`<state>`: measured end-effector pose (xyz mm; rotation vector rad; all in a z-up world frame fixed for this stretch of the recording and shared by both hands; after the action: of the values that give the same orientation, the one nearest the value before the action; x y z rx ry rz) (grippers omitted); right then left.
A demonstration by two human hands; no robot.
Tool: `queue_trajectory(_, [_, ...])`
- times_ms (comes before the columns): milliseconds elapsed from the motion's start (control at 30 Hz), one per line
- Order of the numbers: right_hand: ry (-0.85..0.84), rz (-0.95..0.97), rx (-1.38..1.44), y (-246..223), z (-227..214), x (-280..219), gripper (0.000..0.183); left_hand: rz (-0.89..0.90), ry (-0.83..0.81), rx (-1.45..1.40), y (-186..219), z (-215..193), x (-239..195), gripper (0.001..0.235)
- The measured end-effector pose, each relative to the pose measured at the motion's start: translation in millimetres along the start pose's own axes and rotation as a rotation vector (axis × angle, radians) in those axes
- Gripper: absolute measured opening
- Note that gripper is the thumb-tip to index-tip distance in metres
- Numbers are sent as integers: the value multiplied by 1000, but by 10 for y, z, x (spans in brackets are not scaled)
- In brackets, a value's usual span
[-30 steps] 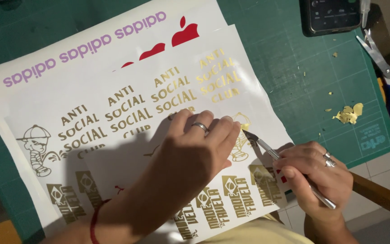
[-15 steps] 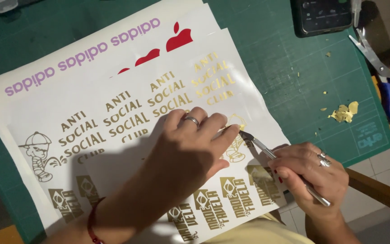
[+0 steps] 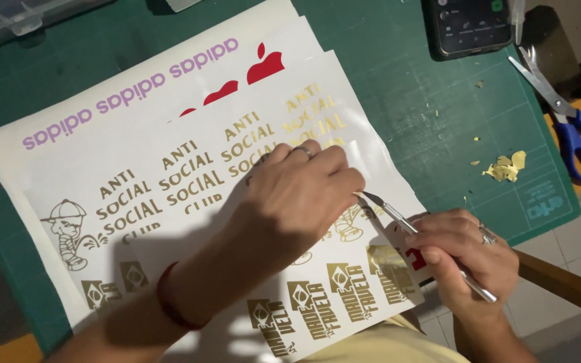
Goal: Using a craft knife to remove excess vinyl from intricate sticker designs on a cutting mat.
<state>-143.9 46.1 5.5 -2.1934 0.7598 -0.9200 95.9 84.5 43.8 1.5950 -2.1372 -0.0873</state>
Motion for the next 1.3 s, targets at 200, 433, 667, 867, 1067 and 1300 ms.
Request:
queue_trajectory(200, [54, -16, 20, 73, -1, -57, 25, -119, -334, -210, -31, 145, 186, 23])
queue_trajectory(433, [139, -11, 68, 187, 4, -169, 34, -112, -250, -181, -63, 120, 172, 16])
queue_trajectory(667, [454, -63, 218, 527, -253, -449, 22, -114, -158, -346, 4, 294, 540, 13])
queue_trajectory(867, [706, 5, 137, 675, -534, -731, 43, -118, -192, -339, 111, 1054, 1265, 46])
queue_trajectory(1067, [743, 99, 95, 635, -592, -687, 41, 48, -146, -262, 226, 1251, 1511, 50])
queue_trajectory(1300, [661, 112, 35, 453, -535, -579, 33, 20, 25, -244, 233, 1249, 1577, 33])
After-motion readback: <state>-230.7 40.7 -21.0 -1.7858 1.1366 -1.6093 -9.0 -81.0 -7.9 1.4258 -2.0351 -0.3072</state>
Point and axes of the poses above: each hand's wrist, its own x-axis towards the middle knuckle, its own z-axis out of the palm, y = z × x, the point moved 4 cm from there along x, towards the middle knuckle, and after that the axes turned 3 degrees about -x, right-handed, at the moved point
